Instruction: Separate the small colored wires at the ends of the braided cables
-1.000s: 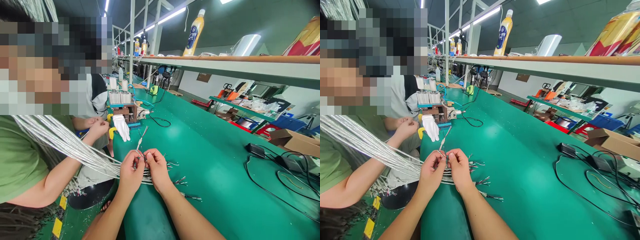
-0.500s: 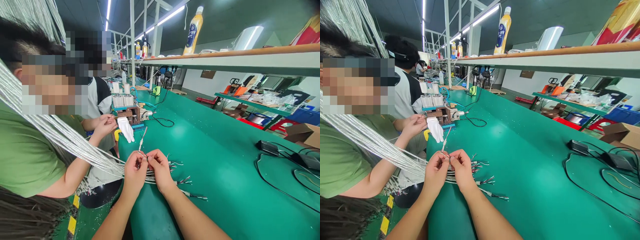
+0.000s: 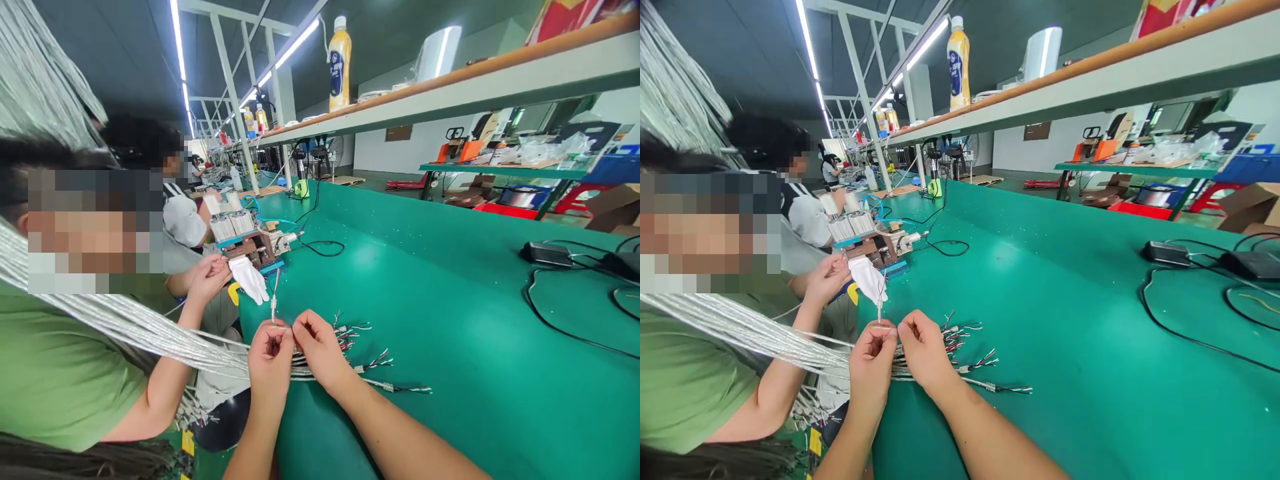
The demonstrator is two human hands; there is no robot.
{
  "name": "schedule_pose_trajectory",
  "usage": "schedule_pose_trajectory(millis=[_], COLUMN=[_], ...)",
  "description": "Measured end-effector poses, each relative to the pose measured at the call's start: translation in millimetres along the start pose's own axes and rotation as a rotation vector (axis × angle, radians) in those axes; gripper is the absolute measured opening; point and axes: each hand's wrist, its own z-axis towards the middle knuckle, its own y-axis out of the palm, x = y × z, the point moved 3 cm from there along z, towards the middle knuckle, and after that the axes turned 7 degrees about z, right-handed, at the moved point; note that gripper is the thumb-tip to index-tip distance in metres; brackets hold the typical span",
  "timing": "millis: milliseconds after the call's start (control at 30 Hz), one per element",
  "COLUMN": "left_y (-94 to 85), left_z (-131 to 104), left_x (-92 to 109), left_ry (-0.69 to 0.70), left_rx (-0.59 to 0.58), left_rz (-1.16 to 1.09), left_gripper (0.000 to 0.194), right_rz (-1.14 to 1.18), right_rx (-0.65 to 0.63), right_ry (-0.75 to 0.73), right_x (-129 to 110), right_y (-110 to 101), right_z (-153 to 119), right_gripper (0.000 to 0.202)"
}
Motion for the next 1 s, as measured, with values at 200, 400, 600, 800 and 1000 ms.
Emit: schedule_pose_trajectory(millis=[200,400,600,800,1000], left_y=[-1.4,-3.4,-6.1,-5.3,-2.7], left_z=[0.0,0.7,-1.6,-0.1,1.7], left_x=[0.6,-0.9,-5.8,-4.2,1.6], left_ry=[-0.058,-0.060,-0.071,-0.067,-0.015], left_rx=[0.019,0.024,0.033,0.048,0.034], left_rz=[0.029,0.027,-0.006,0.023,0.058], left_gripper=[0.015,0.016,0.020,0.022,0.017], right_rz=[0.001,-0.038,0.001,-0.011,-0.066], right_rx=[0.002,-0.028,-0.038,-0.011,-0.016], right_ry=[-0.030,-0.053,-0.054,-0.084,-0.111], right_x=[-1.1,-7.6,-3.1,3.2,0.7], right_y=[0.6,1.6,1.0,0.1,0.5], right_z=[0.3,-1.0,-0.8,-0.3,-0.5], right_gripper=[0.026,0.024,0.023,0.021,0.019])
